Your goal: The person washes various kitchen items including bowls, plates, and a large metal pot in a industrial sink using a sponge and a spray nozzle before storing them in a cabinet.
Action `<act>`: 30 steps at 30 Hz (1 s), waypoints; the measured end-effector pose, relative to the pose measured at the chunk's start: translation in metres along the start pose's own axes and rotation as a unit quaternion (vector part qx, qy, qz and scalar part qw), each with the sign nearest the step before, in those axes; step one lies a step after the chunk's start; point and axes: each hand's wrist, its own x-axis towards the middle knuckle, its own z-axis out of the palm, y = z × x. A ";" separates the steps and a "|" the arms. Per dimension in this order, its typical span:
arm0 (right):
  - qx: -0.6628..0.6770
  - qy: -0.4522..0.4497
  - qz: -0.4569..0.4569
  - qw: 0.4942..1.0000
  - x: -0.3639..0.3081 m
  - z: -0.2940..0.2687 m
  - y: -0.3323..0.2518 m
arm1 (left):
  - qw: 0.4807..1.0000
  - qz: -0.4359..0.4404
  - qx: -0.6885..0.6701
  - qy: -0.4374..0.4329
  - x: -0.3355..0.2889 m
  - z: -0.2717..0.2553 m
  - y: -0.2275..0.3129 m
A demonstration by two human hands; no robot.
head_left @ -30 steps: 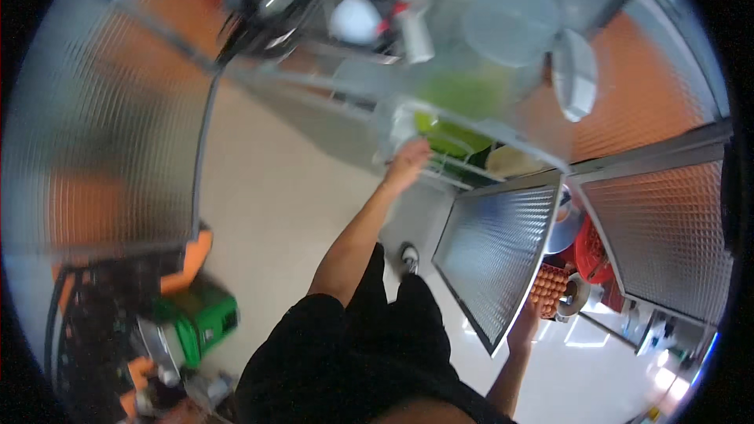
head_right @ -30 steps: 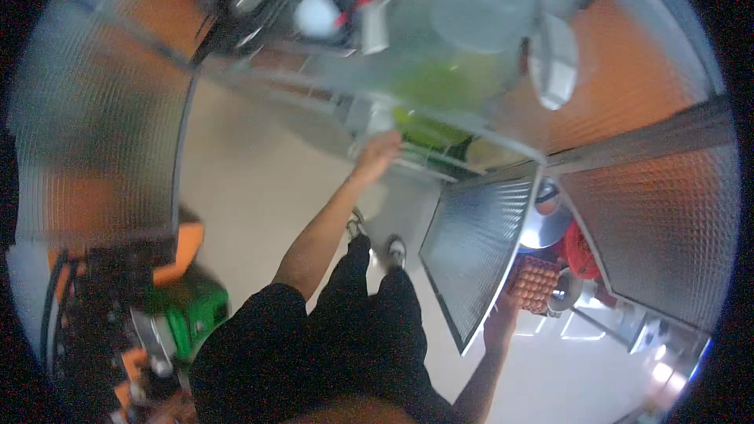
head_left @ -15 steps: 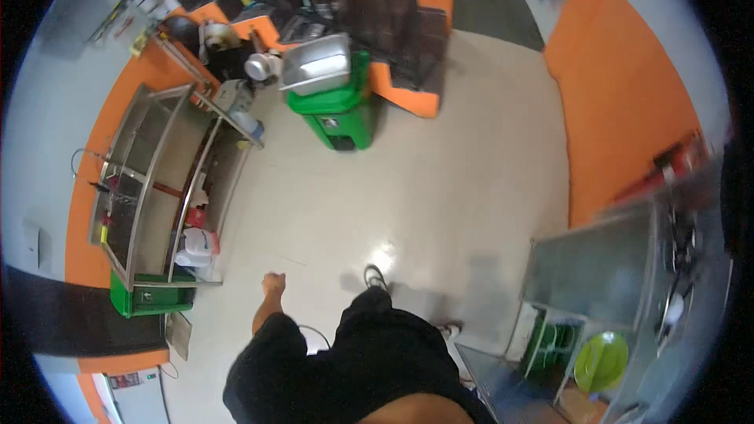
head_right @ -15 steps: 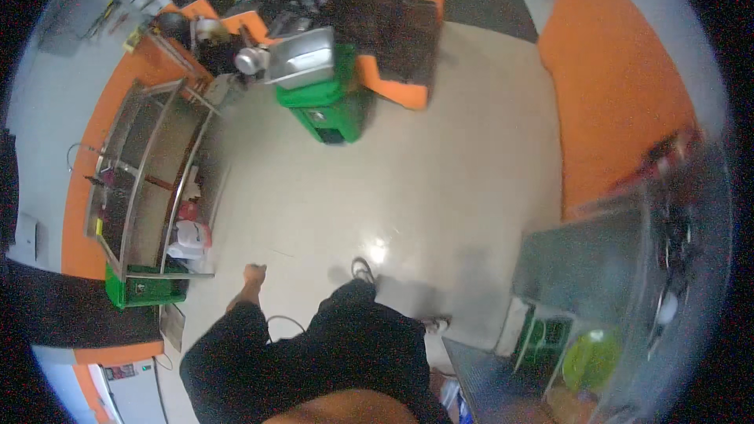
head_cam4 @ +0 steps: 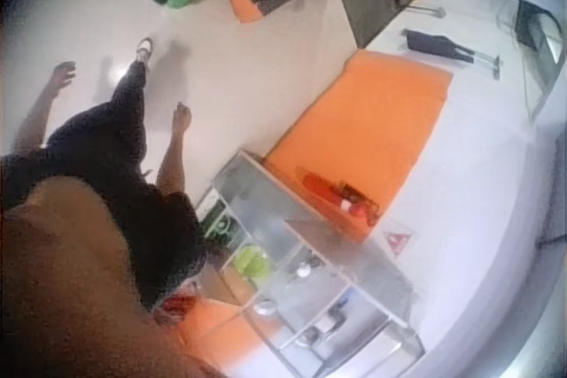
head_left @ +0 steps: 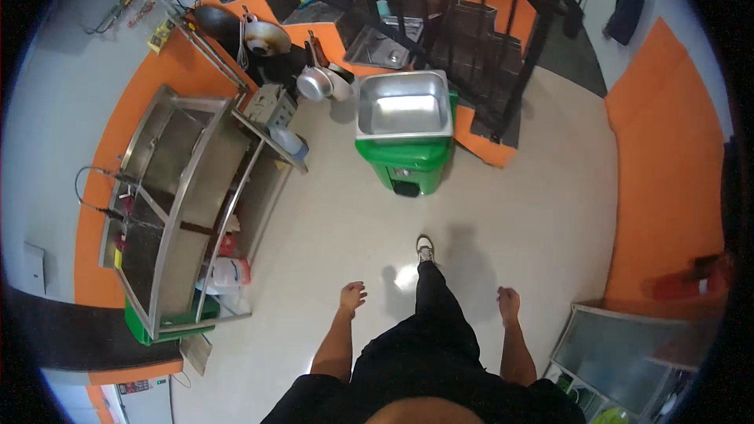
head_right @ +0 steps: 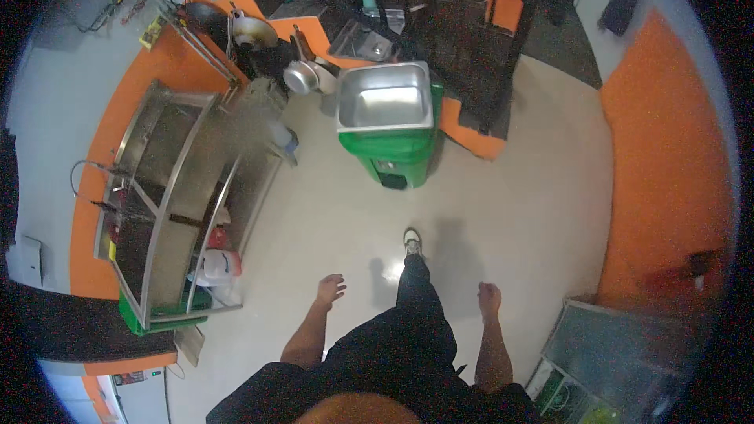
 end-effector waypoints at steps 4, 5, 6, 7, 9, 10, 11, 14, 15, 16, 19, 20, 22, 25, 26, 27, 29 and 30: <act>-0.158 -0.023 -0.173 0.972 0.101 0.172 -0.174 | 0.998 -0.004 0.033 0.046 0.043 -0.011 0.104; -0.133 -0.061 -0.200 0.969 0.116 0.220 -0.235 | 0.998 -0.005 0.034 0.053 0.054 -0.025 0.128; -0.135 -0.079 -0.250 0.956 0.143 0.262 -0.279 | 0.998 0.026 0.015 0.061 0.071 -0.034 0.156; -0.159 -0.106 -0.267 0.945 0.165 0.305 -0.327 | 0.996 0.055 -0.005 0.071 0.087 -0.045 0.182; -0.169 -0.114 -0.374 0.905 0.225 0.388 -0.395 | 0.990 0.103 -0.030 0.086 0.119 -0.051 0.252; -0.161 -0.149 -0.365 0.905 0.241 0.438 -0.438 | 0.986 0.119 -0.045 0.106 0.138 -0.063 0.285; -0.188 -0.147 -0.422 0.874 0.266 0.481 -0.470 | 0.987 0.118 -0.045 0.101 0.160 -0.062 0.324; -0.288 -0.104 -0.466 0.830 0.367 0.596 -0.522 | 0.980 0.155 -0.076 0.096 0.246 -0.046 0.437; -0.291 -0.094 -0.462 0.832 0.399 0.629 -0.532 | 0.980 0.171 -0.085 0.057 0.283 -0.037 0.472; -0.381 -0.072 -0.430 0.816 0.431 0.659 -0.541 | 0.978 0.186 -0.093 0.015 0.320 -0.024 0.508; -0.518 -0.015 -0.350 0.780 0.508 0.727 -0.539 | 0.970 0.178 -0.142 -0.084 0.404 0.030 0.600; -0.512 -0.024 -0.330 0.793 0.526 0.743 -0.535 | 0.971 0.158 -0.144 -0.110 0.426 0.046 0.622; -0.556 -0.012 -0.313 0.770 0.548 0.768 -0.526 | 0.969 0.135 -0.156 -0.138 0.453 0.072 0.648; -0.582 -0.026 -0.241 0.776 0.582 0.787 -0.513 | 0.964 0.080 -0.159 -0.199 0.487 0.104 0.678; -0.590 -0.024 -0.197 0.783 0.600 0.784 -0.507 | 0.961 0.037 -0.148 -0.232 0.495 0.117 0.683; -0.591 -0.014 -0.188 0.785 0.614 0.786 -0.503 | 0.959 0.028 -0.160 -0.232 0.499 0.124 0.690; -0.518 0.134 -0.368 0.760 0.633 0.791 -0.491 | 0.951 0.005 -0.184 -0.250 0.503 0.131 0.703; -0.544 0.193 -0.444 0.685 0.649 0.788 -0.488 | 0.949 0.005 -0.176 -0.261 0.503 0.135 0.709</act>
